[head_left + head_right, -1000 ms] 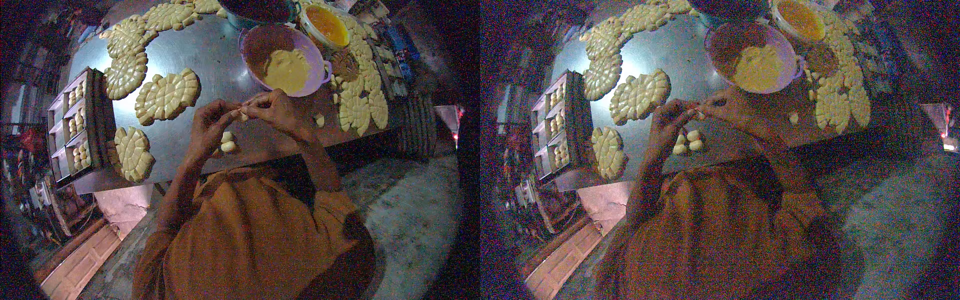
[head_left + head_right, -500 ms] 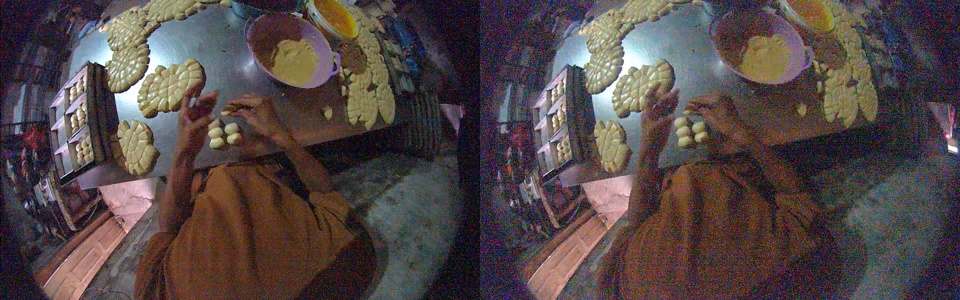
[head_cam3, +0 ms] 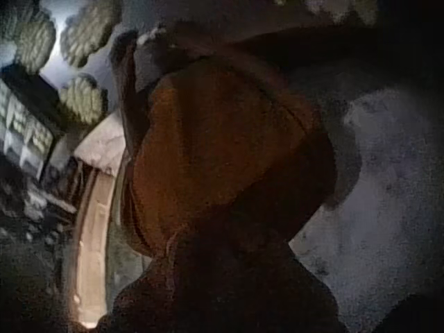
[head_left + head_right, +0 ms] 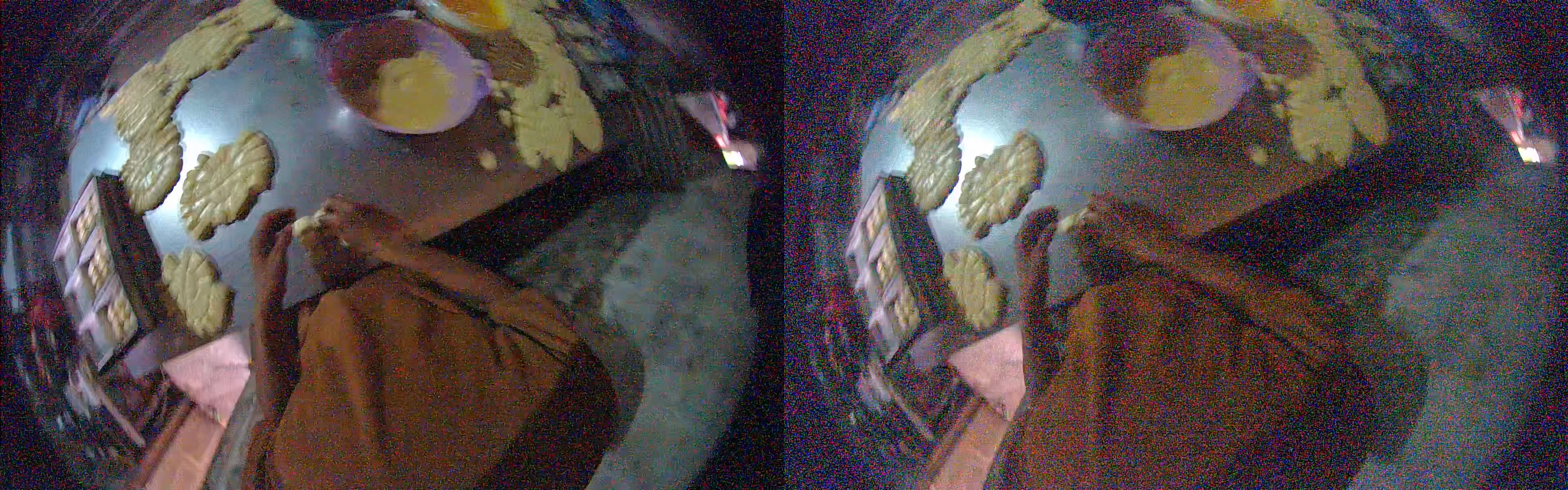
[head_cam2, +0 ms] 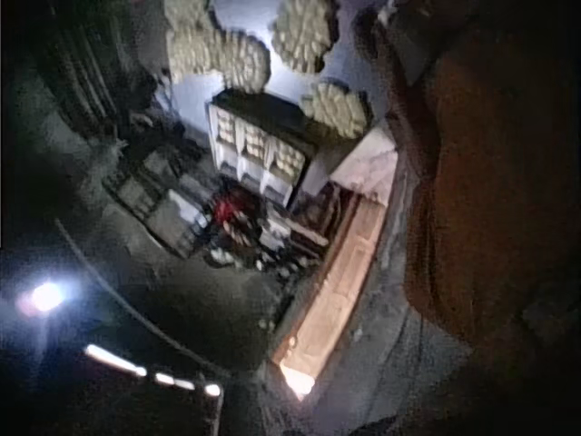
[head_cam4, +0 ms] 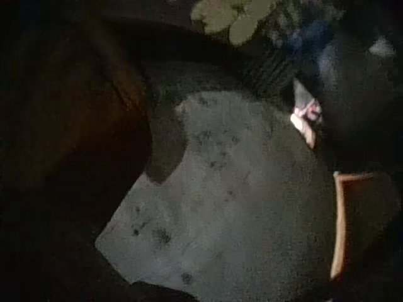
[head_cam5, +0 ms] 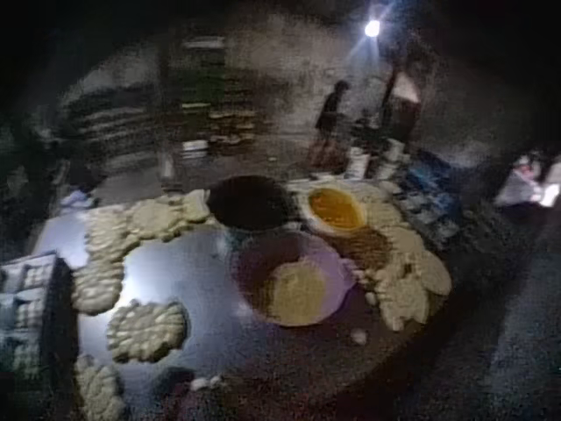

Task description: The person shapes dough pieces by hand and places them into metal baking trays.

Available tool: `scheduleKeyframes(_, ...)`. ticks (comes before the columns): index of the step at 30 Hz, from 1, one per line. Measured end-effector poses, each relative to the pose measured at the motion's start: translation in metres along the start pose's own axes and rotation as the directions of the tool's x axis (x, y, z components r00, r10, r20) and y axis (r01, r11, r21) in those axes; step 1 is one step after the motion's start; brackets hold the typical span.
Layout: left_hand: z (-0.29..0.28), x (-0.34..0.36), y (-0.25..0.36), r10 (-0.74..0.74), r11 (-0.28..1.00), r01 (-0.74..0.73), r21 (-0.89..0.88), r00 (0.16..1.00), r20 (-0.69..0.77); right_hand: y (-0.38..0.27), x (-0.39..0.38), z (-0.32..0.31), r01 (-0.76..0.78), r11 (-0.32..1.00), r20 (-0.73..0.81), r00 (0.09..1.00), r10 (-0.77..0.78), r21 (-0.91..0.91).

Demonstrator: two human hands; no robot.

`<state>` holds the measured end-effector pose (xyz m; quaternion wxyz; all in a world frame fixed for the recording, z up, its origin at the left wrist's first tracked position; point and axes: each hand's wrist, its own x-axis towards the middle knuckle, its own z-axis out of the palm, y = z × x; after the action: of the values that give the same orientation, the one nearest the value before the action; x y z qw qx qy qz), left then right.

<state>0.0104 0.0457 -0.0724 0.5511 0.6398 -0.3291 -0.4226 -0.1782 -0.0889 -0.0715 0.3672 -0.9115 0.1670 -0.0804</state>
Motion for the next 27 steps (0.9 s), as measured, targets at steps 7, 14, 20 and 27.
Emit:
scheduleKeyframes(7, 0.021, 0.005, 0.028, 0.049, 0.997, -0.048, 0.068, 0.999, -0.021, 0.163, -0.113, -0.031, -0.557, 0.774, -0.797, 0.298, 0.526, 0.302)
scheduleKeyframes(14, 0.072, 0.026, 0.057, -0.121, 0.984, 0.144, -0.106, 0.973, 0.196, 0.202, -0.151, -0.086, -0.776, 0.630, -0.760, 0.386, 0.522, 0.038)
scheduleKeyframes(20, 0.139, 0.035, 0.100, -0.023, 1.000, 0.018, 0.020, 0.958, 0.287, 0.256, -0.190, -0.071, -0.379, 0.794, -0.770, 0.258, 0.583, 0.474)
scheduleKeyframes(27, 0.210, 0.026, 0.138, 0.702, 0.571, -0.681, 0.459, 0.695, 0.157, 0.052, -0.134, -0.104, -0.237, 0.777, -0.322, 0.811, 0.489, 0.583)
